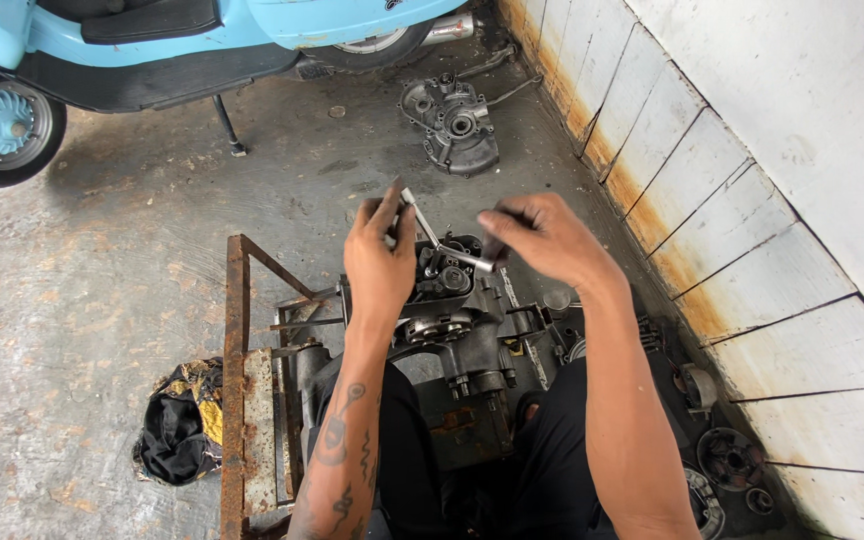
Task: The person sits on the floor and assembles a scooter engine block clamped in a vise. They insert small components by hand and then use a T-handle wrench to tighten bolts on the engine head.
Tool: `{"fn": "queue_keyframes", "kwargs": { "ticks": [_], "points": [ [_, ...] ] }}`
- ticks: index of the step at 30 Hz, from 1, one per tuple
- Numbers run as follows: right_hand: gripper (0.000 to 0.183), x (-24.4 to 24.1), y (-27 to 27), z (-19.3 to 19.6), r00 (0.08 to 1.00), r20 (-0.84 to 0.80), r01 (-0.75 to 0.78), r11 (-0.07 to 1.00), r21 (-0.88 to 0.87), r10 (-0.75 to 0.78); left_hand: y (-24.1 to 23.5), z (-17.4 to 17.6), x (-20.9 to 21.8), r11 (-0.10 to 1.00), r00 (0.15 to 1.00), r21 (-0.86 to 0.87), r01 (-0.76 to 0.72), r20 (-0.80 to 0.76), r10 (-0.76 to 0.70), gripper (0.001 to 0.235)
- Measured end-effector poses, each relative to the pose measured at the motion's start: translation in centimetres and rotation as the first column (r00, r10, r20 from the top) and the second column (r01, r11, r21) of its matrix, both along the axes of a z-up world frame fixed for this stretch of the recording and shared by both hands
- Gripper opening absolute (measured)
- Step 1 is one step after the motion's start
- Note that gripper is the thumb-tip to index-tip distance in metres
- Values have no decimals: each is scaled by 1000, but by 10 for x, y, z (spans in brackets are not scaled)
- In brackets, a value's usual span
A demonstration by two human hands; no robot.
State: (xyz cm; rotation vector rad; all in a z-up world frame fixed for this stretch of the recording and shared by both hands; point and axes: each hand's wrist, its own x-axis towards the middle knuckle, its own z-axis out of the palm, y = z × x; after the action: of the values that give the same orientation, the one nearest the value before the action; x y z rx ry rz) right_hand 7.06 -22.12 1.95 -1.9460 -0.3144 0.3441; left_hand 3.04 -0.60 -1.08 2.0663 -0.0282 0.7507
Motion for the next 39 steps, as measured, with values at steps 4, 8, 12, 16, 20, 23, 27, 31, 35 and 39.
{"fn": "queue_keyframes", "kwargs": {
  "ticks": [4,8,12,16,20,23,27,31,35,39],
  "points": [
    [22,-8,10,4,985,-3,-174,981,83,175,-8,-13,16,995,991,13,102,-87,-100,38],
    [22,-8,18,0,964,40,-264,952,155,261,-2,-31,21,971,966,-35,238,-98,-240,31],
    [27,8,13,-9,997,64,-51,979,199,39,-3,-19,-2,974,978,-133,181,-78,-192,27],
    [18,29,13,-32,935,273,161,958,237,-225,-3,11,-34,955,956,-49,291,-9,-292,33],
    [21,12,28,-1,954,264,106,982,156,-144,-3,32,-51,932,943,148,330,-89,-320,32],
    [18,18,21,-25,937,303,140,983,122,-171,4,27,-49,957,958,91,277,-111,-266,28],
    [13,18,11,-29,876,438,183,979,85,-202,5,32,-44,977,976,52,207,-77,-203,27],
    [24,12,6,-23,915,353,213,977,-7,-197,8,21,-26,999,1000,38,13,-16,-13,26],
    [28,-2,2,-16,972,126,199,980,18,-200,-3,15,-24,994,996,-62,-86,10,87,30],
    [39,-2,0,0,980,169,97,993,67,-108,-11,-2,-21,980,979,26,-196,-61,197,28]
  ]
}}
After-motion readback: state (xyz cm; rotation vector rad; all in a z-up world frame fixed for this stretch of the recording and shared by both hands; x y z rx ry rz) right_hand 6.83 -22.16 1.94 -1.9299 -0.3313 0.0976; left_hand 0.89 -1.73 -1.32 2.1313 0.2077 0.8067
